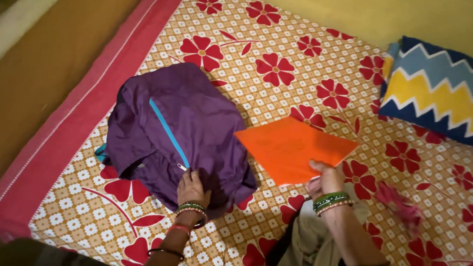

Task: The person packs notebooks and a pencil pouch into a backpack, zips it closed, disconnects a power cable from a wall outlet, and adjusts the backpack straps on a bed.

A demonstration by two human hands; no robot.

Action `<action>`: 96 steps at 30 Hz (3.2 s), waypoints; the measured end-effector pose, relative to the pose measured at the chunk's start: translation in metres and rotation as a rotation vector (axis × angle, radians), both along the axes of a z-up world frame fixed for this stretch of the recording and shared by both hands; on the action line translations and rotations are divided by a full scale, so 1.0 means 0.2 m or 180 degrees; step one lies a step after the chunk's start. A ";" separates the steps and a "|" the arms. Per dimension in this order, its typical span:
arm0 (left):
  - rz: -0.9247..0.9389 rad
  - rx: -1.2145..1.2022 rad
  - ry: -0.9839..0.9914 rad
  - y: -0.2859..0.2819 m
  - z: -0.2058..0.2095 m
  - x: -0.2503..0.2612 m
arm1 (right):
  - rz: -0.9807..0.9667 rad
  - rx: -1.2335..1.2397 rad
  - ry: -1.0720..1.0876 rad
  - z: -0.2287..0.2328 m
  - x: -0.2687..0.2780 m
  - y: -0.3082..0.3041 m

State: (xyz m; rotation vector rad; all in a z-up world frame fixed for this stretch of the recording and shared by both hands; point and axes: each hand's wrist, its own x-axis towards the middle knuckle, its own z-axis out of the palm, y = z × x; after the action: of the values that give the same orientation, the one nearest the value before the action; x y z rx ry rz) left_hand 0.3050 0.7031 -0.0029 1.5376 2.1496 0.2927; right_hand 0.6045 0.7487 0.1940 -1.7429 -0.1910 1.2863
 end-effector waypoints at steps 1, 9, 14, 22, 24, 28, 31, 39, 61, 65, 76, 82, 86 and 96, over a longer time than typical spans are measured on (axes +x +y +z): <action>0.0180 0.0088 -0.0101 0.01 0.02 0.00 | -0.0059 0.0035 0.0183 -0.07 0.04 0.05; 0.0617 0.0056 0.0710 0.08 0.01 -0.02 | -0.0213 0.0908 0.0823 -0.61 0.23 0.25; 0.1215 -0.0084 0.0038 0.14 -0.04 -0.23 | -0.0140 -0.0450 0.1230 -0.91 0.26 0.25; 0.1647 0.0649 -0.0132 0.04 0.25 -0.64 | 0.0813 -0.0381 0.1219 -1.25 0.29 0.11; 0.1737 0.0382 -0.0023 0.02 0.24 -0.67 | 0.1137 -0.0263 0.1171 -1.23 0.24 0.11; 0.1593 0.0391 0.0272 -0.01 0.15 -0.65 | 0.1558 -0.0195 0.0744 -1.08 0.11 0.14; 0.1553 0.0440 0.0385 -0.05 0.12 -0.69 | 0.1737 -0.0160 0.0477 -0.92 0.08 0.18; 0.0495 0.0997 0.0633 0.04 0.42 -0.48 | 0.2024 0.0237 -0.0048 -0.99 0.03 0.29; -0.1901 0.0520 0.0884 0.90 -0.06 -0.08 | 0.3084 0.1870 -0.2514 -1.02 -0.67 0.72; -0.1929 0.0836 0.1101 0.89 -0.05 -0.08 | 0.3007 0.1654 -0.2595 -1.09 -0.70 0.80; -0.2060 0.0287 0.0926 0.89 0.02 -0.09 | 0.3152 0.1891 -0.2924 -1.12 -0.65 0.97; -0.2066 0.0306 0.1021 0.90 -0.02 -0.10 | 0.3170 0.2219 -0.3479 -1.21 -0.64 1.02; -0.2067 0.0183 0.1073 0.91 -0.02 -0.08 | 0.3280 0.1755 -0.3292 -1.21 -0.65 0.98; -0.2057 -0.0080 0.0913 0.93 0.02 -0.09 | 0.3842 0.1853 -0.4477 -1.07 -0.55 0.80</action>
State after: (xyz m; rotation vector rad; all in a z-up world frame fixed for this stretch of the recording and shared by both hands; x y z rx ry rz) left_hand 0.2871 0.8895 0.0002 2.2559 1.7009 -0.1829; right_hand 0.4941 0.9090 -0.0201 -1.6294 -2.3789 0.2639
